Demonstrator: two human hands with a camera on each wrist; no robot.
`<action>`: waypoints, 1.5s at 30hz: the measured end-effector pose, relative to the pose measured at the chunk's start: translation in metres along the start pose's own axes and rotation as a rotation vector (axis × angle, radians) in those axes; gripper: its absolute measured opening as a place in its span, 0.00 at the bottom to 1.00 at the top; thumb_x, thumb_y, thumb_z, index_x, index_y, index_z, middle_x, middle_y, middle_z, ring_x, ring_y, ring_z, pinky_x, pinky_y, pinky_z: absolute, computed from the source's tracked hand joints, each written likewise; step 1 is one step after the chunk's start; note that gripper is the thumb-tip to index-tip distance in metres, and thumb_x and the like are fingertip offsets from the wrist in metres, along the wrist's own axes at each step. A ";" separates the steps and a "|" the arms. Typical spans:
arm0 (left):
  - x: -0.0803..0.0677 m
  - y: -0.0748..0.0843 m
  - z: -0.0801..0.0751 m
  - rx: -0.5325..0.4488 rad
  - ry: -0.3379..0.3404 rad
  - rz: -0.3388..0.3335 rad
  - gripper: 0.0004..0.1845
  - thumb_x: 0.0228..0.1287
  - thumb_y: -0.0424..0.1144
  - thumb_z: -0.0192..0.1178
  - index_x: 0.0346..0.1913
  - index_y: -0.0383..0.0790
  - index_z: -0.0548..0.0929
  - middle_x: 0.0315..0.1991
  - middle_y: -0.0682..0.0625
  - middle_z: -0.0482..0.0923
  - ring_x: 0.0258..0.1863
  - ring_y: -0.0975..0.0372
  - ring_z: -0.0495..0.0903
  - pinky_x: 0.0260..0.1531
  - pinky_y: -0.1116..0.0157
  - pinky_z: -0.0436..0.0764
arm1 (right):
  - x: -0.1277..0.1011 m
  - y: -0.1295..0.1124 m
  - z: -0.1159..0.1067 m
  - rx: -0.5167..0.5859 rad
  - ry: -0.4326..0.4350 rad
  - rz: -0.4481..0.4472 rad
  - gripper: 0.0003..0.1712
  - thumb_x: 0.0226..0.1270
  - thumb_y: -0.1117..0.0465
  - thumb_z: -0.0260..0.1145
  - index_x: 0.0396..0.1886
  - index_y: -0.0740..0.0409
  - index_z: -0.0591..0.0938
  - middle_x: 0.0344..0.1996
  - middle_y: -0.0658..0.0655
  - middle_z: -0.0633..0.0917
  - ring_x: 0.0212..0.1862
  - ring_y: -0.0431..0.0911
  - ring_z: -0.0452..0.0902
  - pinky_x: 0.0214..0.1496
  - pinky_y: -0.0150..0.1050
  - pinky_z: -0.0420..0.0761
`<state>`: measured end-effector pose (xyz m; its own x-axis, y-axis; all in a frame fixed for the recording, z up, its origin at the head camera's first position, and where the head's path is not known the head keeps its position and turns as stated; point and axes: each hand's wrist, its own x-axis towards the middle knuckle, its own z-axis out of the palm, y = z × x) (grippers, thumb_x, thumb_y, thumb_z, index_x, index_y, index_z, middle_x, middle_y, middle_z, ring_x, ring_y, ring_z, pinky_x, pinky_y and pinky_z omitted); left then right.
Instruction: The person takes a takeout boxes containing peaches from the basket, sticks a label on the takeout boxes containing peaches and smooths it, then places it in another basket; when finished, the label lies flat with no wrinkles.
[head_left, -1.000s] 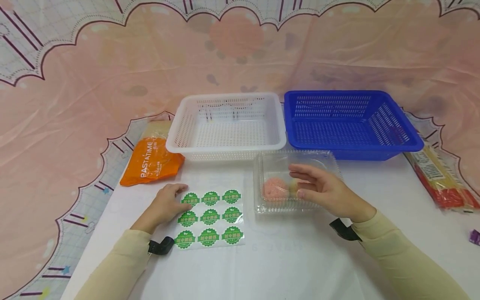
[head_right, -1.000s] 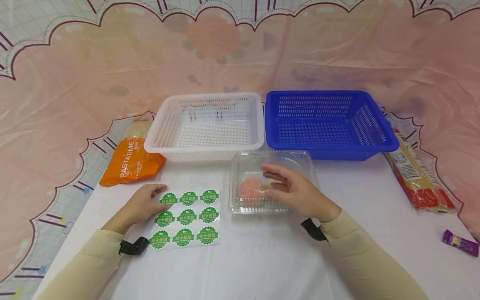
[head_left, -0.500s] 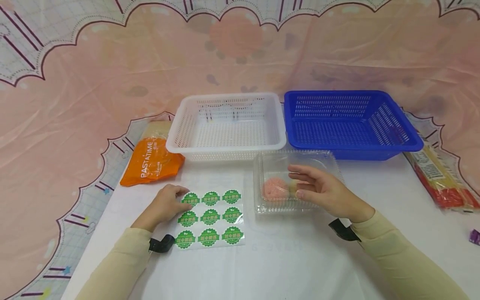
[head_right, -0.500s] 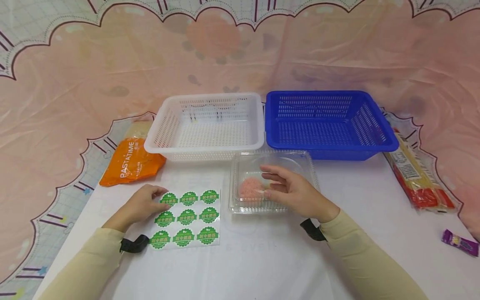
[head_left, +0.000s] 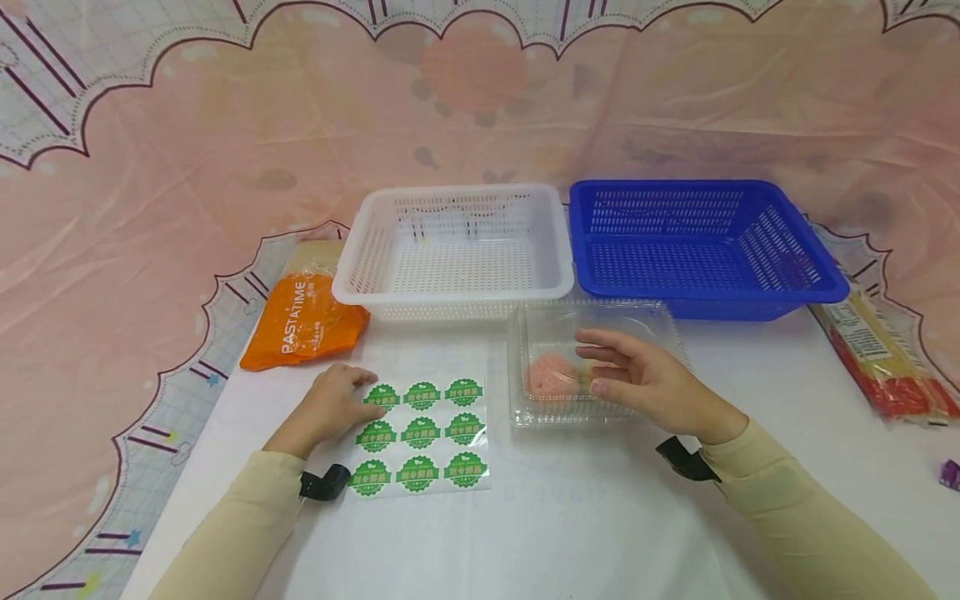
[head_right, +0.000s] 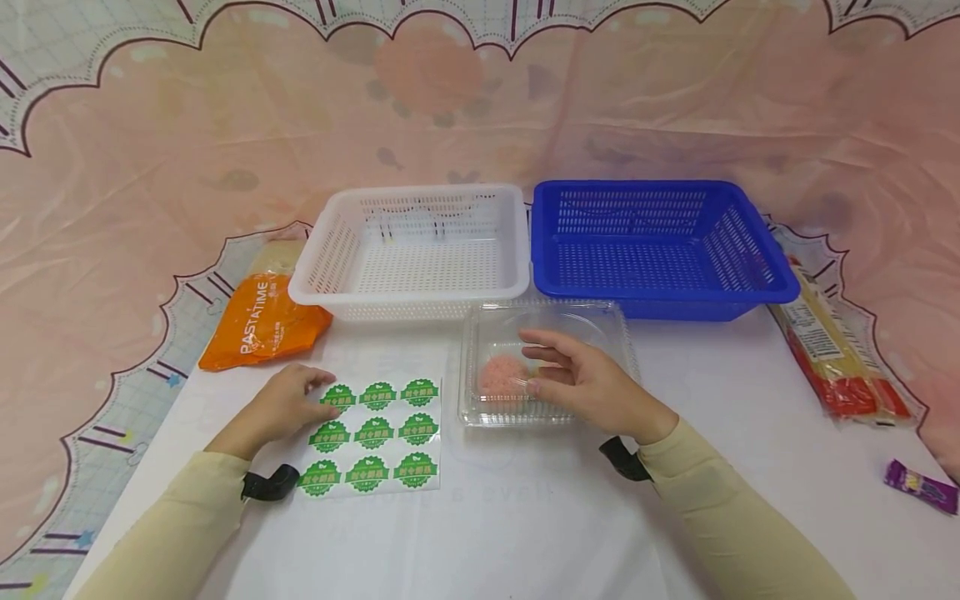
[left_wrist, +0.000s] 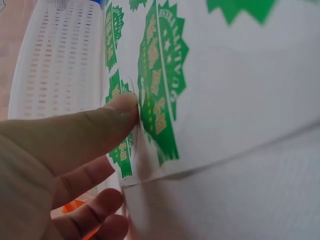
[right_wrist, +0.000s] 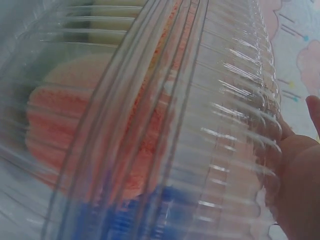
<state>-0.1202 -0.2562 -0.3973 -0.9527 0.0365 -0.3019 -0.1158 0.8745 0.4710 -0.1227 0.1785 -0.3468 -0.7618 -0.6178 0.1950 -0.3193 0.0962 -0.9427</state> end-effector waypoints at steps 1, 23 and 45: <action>0.000 0.000 0.000 0.002 0.000 0.001 0.30 0.57 0.42 0.74 0.60 0.31 0.80 0.60 0.33 0.70 0.58 0.42 0.67 0.63 0.40 0.67 | 0.000 0.000 0.000 0.003 -0.002 0.005 0.33 0.71 0.74 0.61 0.72 0.74 0.63 0.69 0.72 0.66 0.69 0.58 0.66 0.64 0.35 0.73; -0.004 0.016 -0.001 -0.022 -0.011 -0.181 0.38 0.57 0.39 0.73 0.66 0.27 0.67 0.52 0.32 0.77 0.48 0.44 0.75 0.55 0.42 0.77 | 0.003 -0.001 0.001 0.013 -0.007 0.042 0.34 0.71 0.73 0.62 0.73 0.75 0.60 0.69 0.77 0.63 0.67 0.71 0.63 0.62 0.34 0.75; -0.006 0.008 0.002 -0.120 -0.032 -0.176 0.31 0.60 0.41 0.71 0.63 0.32 0.74 0.45 0.40 0.76 0.44 0.48 0.73 0.48 0.49 0.77 | 0.003 -0.001 0.001 -0.008 0.011 0.087 0.34 0.72 0.70 0.63 0.74 0.69 0.62 0.67 0.71 0.68 0.64 0.51 0.73 0.56 0.36 0.79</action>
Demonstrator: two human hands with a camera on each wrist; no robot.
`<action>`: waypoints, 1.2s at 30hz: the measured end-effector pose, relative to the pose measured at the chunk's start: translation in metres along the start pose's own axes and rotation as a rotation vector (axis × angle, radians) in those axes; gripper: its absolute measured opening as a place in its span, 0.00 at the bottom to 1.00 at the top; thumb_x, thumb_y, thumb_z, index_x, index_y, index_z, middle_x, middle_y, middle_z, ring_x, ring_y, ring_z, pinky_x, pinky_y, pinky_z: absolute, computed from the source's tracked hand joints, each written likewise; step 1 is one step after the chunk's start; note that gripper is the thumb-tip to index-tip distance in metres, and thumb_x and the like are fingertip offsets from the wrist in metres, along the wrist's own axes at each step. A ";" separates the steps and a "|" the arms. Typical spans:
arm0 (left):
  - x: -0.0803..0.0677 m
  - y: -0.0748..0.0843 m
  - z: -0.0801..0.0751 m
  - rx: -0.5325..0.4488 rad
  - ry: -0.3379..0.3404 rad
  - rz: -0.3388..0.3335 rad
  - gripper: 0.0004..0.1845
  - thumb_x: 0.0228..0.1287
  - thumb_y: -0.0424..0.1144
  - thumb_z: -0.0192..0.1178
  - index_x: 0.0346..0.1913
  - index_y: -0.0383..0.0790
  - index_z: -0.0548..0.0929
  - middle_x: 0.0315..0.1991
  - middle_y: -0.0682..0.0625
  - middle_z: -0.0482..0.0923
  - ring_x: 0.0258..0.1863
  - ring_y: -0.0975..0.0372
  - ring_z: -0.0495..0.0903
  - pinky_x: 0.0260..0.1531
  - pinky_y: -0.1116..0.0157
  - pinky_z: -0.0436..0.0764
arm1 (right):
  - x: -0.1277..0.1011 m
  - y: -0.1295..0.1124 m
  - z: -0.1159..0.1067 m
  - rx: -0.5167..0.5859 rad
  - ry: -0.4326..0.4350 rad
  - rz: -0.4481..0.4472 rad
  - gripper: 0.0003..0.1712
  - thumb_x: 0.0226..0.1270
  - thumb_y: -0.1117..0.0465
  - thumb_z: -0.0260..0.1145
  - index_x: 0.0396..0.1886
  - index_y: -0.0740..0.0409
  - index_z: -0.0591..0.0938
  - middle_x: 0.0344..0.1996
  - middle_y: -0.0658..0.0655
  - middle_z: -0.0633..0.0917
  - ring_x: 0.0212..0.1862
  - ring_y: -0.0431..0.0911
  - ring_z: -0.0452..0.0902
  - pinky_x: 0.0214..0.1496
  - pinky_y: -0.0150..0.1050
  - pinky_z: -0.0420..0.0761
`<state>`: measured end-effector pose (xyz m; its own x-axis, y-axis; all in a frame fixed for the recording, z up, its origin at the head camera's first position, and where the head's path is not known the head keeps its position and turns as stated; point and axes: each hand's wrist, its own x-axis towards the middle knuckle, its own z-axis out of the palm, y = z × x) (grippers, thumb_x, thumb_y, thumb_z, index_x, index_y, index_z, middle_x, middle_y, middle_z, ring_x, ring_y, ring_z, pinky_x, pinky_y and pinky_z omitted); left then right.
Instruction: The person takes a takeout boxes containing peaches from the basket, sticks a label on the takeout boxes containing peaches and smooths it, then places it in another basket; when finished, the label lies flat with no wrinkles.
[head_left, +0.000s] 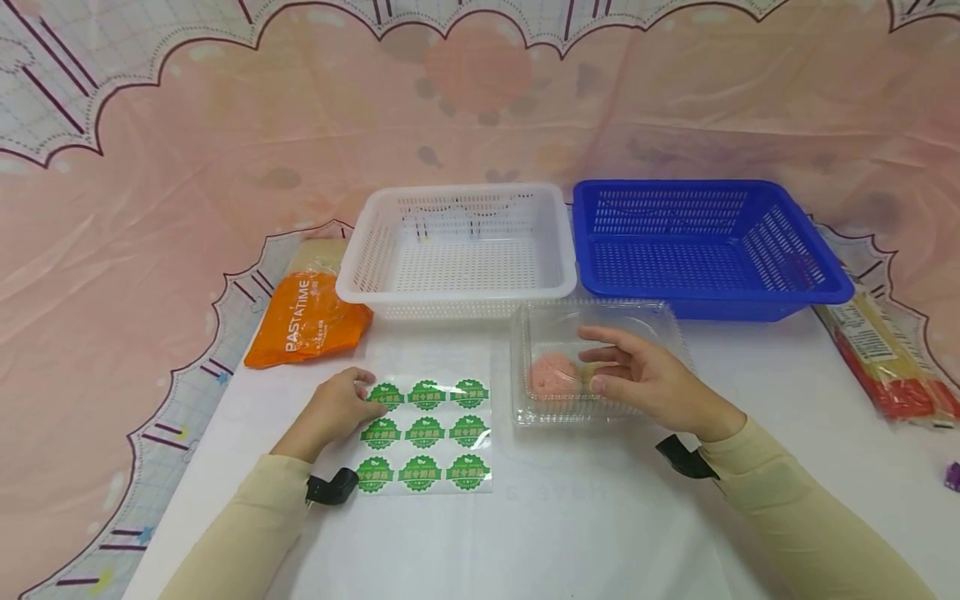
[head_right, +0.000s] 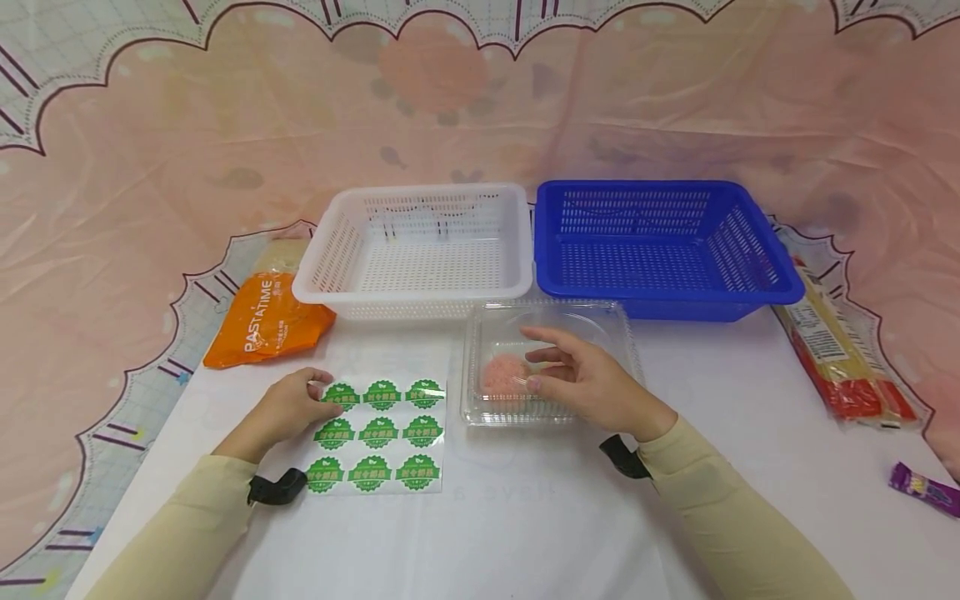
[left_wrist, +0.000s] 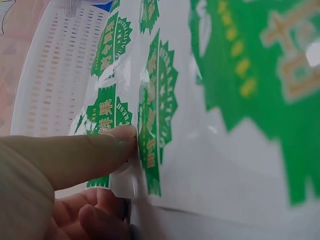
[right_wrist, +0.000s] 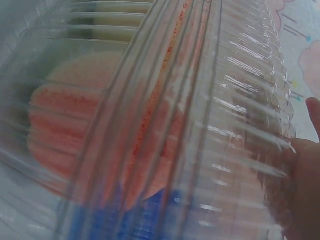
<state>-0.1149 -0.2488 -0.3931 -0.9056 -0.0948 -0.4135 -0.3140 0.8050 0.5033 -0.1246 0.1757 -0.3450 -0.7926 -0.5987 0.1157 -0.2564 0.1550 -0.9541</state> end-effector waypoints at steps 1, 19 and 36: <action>0.000 0.000 0.000 0.001 -0.002 0.004 0.30 0.61 0.41 0.71 0.62 0.32 0.74 0.45 0.40 0.76 0.44 0.48 0.73 0.48 0.49 0.77 | 0.000 0.000 0.000 -0.001 0.000 0.000 0.35 0.72 0.70 0.63 0.74 0.69 0.62 0.67 0.71 0.69 0.63 0.46 0.74 0.56 0.36 0.80; 0.005 -0.008 -0.002 -0.084 -0.042 0.136 0.27 0.65 0.40 0.67 0.66 0.43 0.74 0.36 0.45 0.67 0.38 0.53 0.69 0.34 0.60 0.68 | 0.001 -0.001 0.001 0.008 0.006 -0.013 0.34 0.72 0.71 0.62 0.73 0.72 0.61 0.66 0.71 0.68 0.61 0.55 0.75 0.55 0.34 0.80; 0.002 -0.003 -0.007 -0.140 -0.037 0.174 0.13 0.69 0.39 0.63 0.49 0.40 0.73 0.35 0.44 0.67 0.36 0.52 0.69 0.31 0.61 0.68 | 0.001 -0.004 0.001 -0.003 0.005 0.000 0.34 0.73 0.70 0.62 0.74 0.69 0.62 0.67 0.70 0.68 0.61 0.60 0.74 0.55 0.35 0.80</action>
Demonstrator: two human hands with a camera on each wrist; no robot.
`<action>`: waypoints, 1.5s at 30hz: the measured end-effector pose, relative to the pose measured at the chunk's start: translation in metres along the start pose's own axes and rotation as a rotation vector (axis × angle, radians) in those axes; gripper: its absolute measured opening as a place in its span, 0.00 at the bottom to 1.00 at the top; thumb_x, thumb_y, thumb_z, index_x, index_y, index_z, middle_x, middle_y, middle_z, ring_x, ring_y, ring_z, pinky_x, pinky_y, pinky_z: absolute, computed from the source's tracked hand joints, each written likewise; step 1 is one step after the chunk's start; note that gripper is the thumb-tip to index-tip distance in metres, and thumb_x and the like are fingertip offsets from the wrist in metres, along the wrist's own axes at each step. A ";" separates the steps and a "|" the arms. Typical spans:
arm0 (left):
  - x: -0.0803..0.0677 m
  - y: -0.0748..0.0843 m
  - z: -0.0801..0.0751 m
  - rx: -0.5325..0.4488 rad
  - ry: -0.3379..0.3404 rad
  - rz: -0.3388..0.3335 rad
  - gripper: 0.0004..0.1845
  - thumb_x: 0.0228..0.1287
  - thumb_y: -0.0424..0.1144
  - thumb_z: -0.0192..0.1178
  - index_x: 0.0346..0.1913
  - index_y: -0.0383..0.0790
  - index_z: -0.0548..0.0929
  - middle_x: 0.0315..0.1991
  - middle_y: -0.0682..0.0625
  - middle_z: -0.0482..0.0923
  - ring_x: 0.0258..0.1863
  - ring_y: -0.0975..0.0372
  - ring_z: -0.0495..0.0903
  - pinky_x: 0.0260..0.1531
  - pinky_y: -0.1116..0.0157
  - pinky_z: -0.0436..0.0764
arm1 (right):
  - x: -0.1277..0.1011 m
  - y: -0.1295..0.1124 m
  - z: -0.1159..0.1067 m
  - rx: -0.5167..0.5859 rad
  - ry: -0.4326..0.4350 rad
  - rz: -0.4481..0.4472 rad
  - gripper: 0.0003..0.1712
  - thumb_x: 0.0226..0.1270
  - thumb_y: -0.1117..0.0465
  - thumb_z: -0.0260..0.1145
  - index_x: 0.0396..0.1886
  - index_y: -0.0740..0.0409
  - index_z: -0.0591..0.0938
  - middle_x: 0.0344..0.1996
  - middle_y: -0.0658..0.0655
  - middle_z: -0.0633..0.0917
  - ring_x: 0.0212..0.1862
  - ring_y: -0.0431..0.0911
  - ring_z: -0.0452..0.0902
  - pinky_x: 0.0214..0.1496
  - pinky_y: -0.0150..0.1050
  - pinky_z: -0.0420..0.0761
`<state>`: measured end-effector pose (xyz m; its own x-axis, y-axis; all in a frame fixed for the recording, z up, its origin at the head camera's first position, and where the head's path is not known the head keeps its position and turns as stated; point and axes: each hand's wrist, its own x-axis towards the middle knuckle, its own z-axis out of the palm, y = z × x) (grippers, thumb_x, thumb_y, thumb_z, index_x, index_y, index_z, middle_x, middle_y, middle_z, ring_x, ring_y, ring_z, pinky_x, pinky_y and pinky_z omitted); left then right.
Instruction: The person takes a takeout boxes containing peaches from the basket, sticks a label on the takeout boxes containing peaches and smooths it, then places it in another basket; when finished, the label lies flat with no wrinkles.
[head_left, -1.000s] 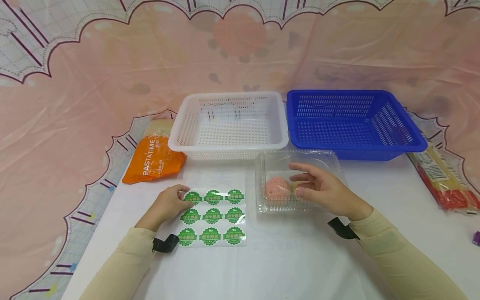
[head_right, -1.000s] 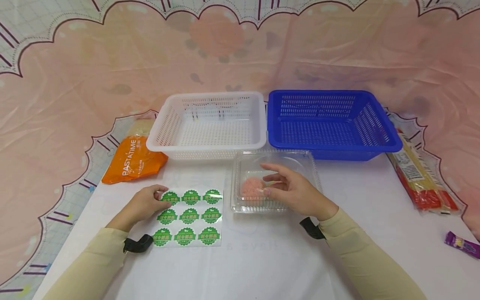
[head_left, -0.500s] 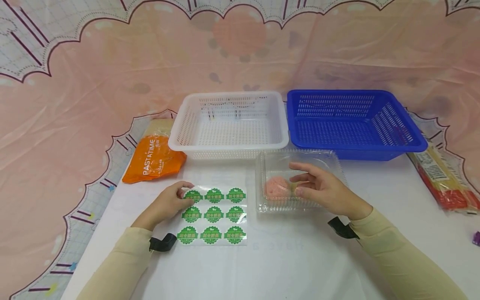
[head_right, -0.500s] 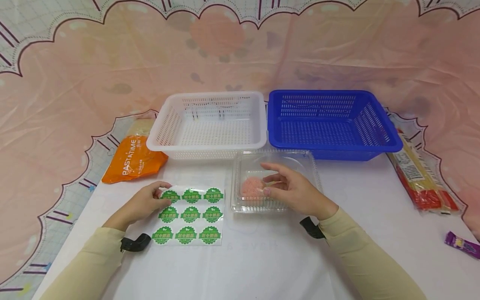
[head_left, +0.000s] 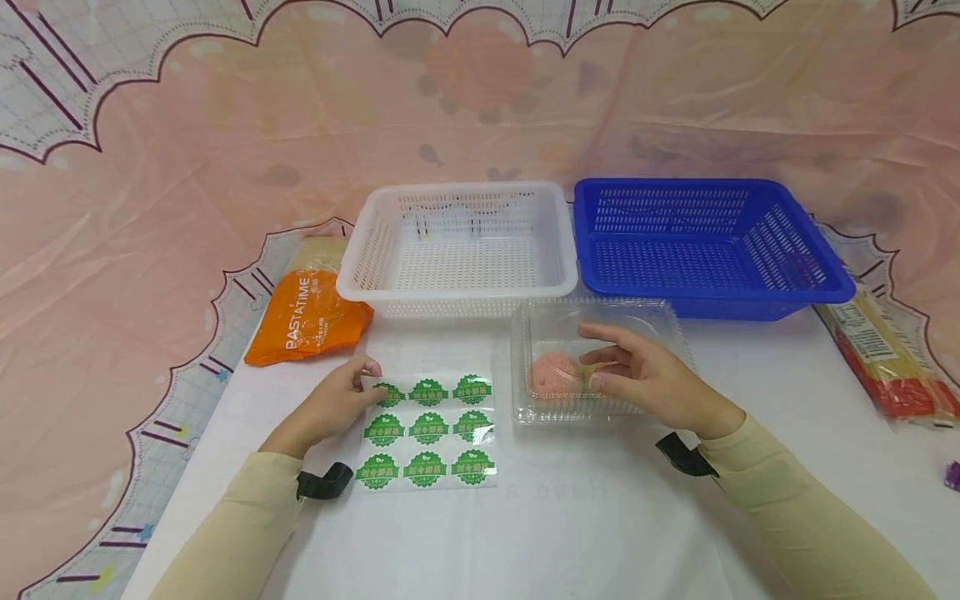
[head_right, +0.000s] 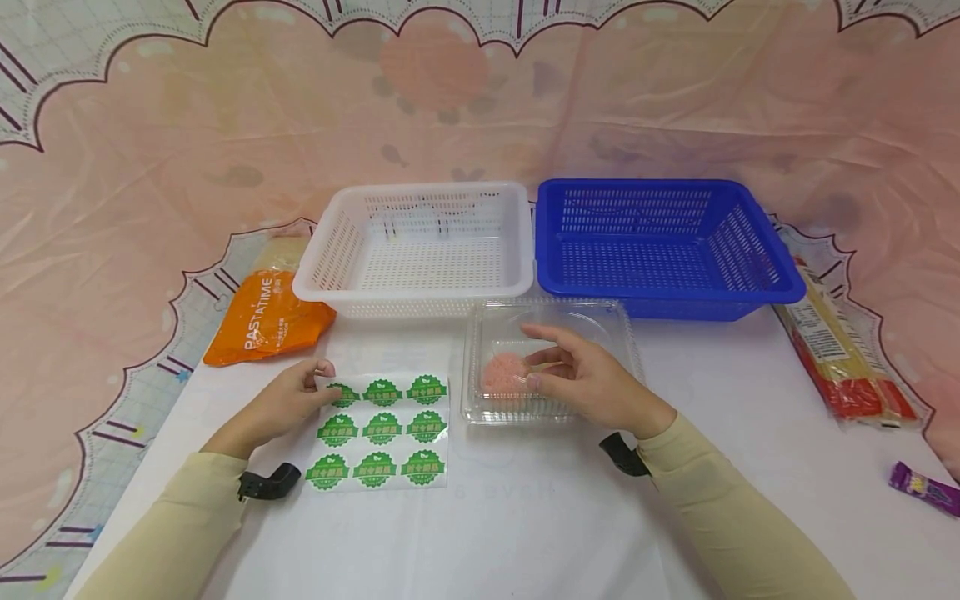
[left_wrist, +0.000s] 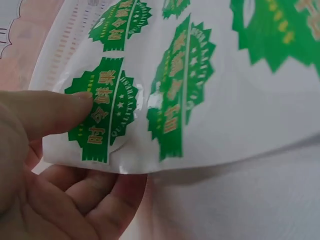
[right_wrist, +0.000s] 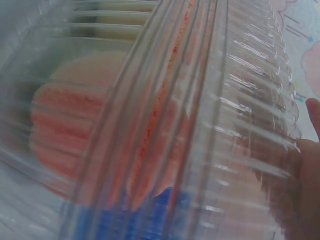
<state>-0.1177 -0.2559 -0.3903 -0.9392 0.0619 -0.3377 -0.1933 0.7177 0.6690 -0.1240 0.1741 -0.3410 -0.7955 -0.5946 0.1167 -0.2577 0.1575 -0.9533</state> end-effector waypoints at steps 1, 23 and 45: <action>0.000 0.001 0.000 0.002 0.003 0.004 0.13 0.69 0.40 0.63 0.49 0.40 0.73 0.34 0.44 0.67 0.36 0.53 0.69 0.30 0.61 0.68 | 0.000 0.000 0.000 0.000 0.001 0.001 0.34 0.73 0.70 0.62 0.74 0.69 0.62 0.67 0.69 0.68 0.61 0.60 0.74 0.55 0.35 0.80; -0.015 0.024 -0.008 -0.022 0.236 0.186 0.16 0.71 0.37 0.60 0.58 0.40 0.78 0.32 0.43 0.64 0.33 0.53 0.67 0.26 0.64 0.66 | 0.001 0.001 0.002 -0.006 -0.001 -0.007 0.34 0.72 0.70 0.63 0.74 0.70 0.61 0.67 0.70 0.68 0.60 0.58 0.76 0.54 0.34 0.81; -0.032 0.057 -0.018 -0.050 0.328 0.307 0.20 0.70 0.34 0.61 0.63 0.37 0.76 0.37 0.43 0.66 0.38 0.54 0.66 0.29 0.66 0.66 | 0.017 -0.013 0.013 -0.070 -0.007 -0.115 0.33 0.67 0.74 0.65 0.71 0.71 0.67 0.66 0.67 0.72 0.59 0.65 0.74 0.54 0.38 0.82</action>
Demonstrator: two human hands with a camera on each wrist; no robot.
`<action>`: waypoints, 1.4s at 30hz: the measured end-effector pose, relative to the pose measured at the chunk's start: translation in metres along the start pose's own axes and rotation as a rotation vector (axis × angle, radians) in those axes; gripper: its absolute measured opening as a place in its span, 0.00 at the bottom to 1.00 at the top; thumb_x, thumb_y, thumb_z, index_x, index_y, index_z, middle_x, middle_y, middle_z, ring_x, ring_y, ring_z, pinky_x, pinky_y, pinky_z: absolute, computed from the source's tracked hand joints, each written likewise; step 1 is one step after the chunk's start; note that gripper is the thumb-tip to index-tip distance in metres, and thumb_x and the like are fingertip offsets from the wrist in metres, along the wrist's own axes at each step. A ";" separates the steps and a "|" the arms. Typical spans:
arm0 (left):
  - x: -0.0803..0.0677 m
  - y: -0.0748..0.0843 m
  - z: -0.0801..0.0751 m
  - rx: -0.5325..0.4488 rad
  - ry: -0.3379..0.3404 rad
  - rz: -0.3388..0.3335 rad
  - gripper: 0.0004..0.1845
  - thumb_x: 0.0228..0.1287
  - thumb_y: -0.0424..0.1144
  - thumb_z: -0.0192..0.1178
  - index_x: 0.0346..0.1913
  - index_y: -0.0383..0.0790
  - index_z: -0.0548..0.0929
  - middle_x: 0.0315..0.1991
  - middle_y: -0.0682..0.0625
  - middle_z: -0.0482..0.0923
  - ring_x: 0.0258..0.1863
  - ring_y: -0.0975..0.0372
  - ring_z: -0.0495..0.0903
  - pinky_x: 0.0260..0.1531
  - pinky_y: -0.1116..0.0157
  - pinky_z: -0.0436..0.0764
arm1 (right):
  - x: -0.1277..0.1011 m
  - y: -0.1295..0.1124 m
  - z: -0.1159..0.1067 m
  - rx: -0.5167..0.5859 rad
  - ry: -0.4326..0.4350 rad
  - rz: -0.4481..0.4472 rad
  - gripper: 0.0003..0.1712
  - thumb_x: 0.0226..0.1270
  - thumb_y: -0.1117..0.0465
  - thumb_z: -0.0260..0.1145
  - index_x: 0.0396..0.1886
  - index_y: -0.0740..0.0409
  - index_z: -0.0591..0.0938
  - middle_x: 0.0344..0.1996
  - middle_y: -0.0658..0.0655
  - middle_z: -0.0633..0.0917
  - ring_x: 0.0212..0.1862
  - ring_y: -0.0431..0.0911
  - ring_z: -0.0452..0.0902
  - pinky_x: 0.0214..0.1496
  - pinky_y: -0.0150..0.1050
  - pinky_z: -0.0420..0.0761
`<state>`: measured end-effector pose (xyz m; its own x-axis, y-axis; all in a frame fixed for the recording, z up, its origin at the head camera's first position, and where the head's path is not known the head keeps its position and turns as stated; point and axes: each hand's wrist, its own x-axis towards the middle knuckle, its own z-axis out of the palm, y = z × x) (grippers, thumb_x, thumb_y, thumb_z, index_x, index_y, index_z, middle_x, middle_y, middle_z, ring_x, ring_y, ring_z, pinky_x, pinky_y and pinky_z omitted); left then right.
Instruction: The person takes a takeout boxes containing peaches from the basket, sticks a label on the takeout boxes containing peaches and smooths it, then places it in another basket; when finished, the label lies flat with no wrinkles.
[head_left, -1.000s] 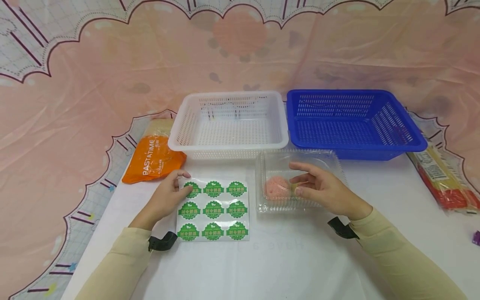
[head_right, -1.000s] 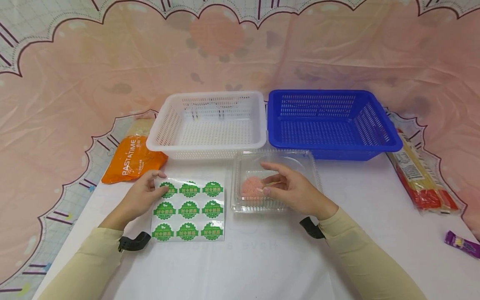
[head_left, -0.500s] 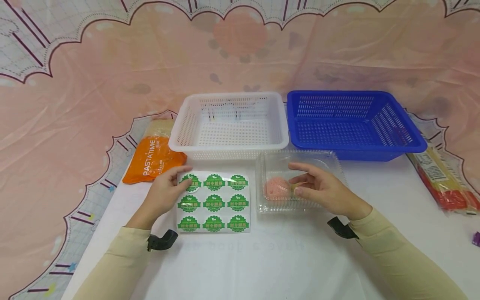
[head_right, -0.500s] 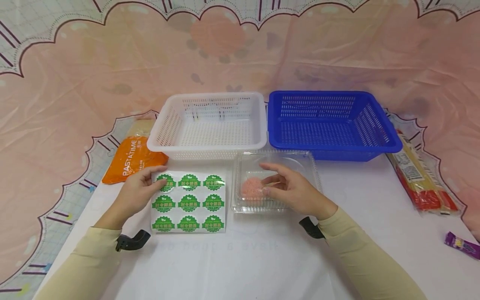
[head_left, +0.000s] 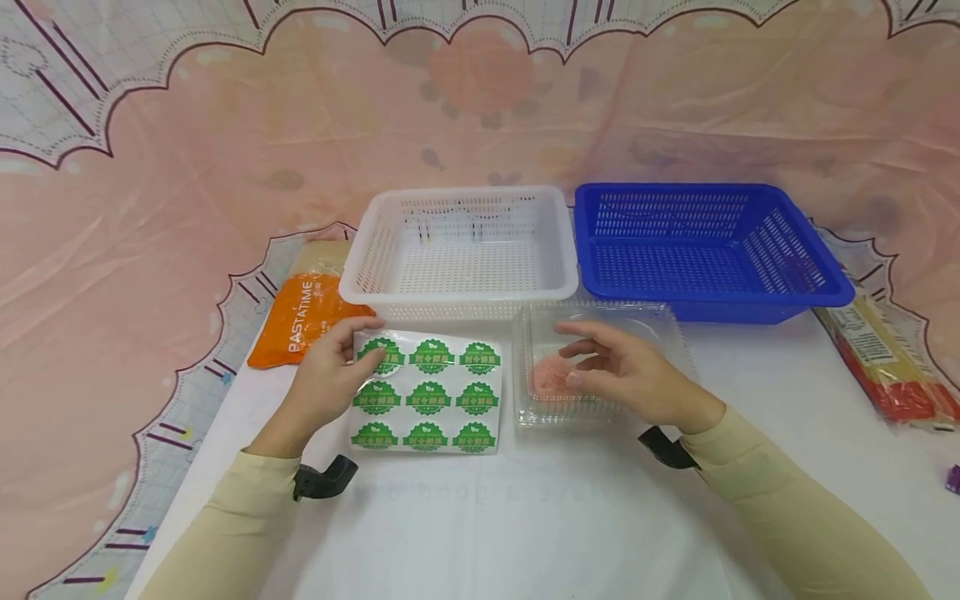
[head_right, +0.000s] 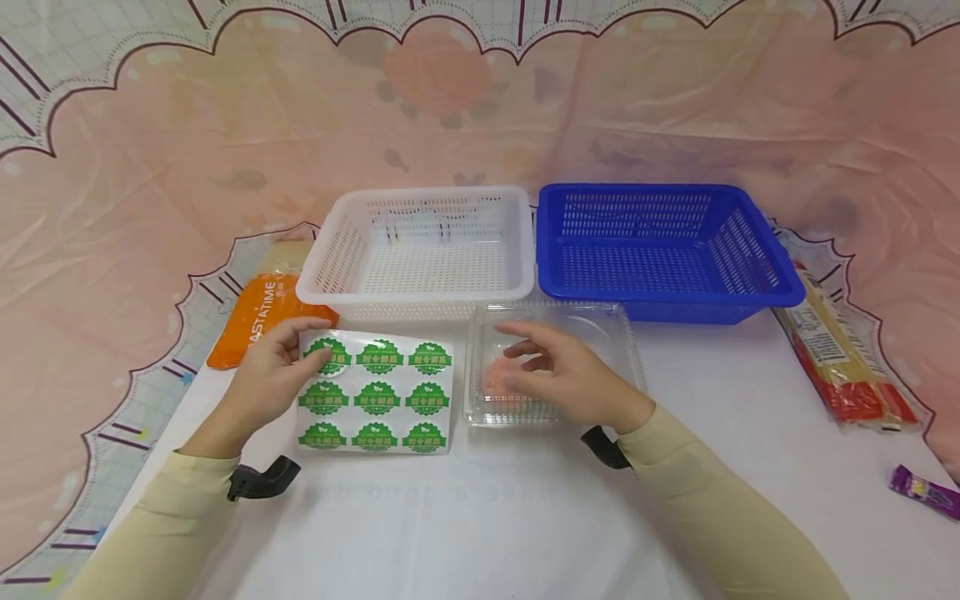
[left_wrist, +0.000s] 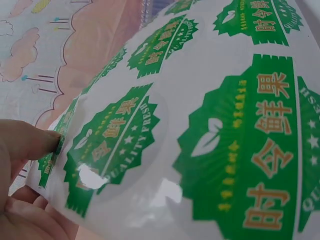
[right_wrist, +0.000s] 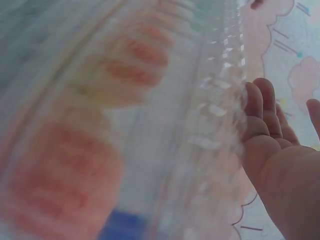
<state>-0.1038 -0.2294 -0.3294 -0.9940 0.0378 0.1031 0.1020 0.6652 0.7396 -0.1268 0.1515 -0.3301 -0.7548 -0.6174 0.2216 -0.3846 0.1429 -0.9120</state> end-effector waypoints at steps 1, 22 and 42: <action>0.000 0.002 0.000 0.006 0.004 0.002 0.20 0.71 0.34 0.61 0.64 0.37 0.76 0.39 0.43 0.67 0.40 0.54 0.66 0.31 0.67 0.67 | 0.001 -0.001 0.001 -0.007 0.000 -0.005 0.33 0.67 0.73 0.66 0.71 0.71 0.67 0.66 0.67 0.72 0.60 0.64 0.74 0.55 0.39 0.81; -0.002 0.031 0.004 -0.050 0.081 0.111 0.17 0.68 0.30 0.63 0.59 0.32 0.80 0.34 0.43 0.76 0.30 0.54 0.75 0.25 0.77 0.75 | 0.040 -0.015 0.037 0.023 -0.087 -0.156 0.31 0.66 0.71 0.68 0.67 0.73 0.71 0.63 0.68 0.76 0.58 0.61 0.75 0.59 0.53 0.78; -0.008 0.045 0.008 -0.078 0.056 0.089 0.21 0.68 0.32 0.64 0.63 0.33 0.78 0.48 0.39 0.83 0.38 0.52 0.84 0.36 0.67 0.85 | 0.067 -0.022 0.069 0.016 -0.139 -0.191 0.31 0.66 0.69 0.69 0.68 0.68 0.73 0.58 0.61 0.79 0.55 0.53 0.78 0.58 0.49 0.80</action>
<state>-0.0915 -0.1937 -0.3021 -0.9772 0.0511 0.2059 0.1948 0.6009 0.7752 -0.1327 0.0536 -0.3184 -0.5883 -0.7330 0.3415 -0.5037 0.0017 -0.8639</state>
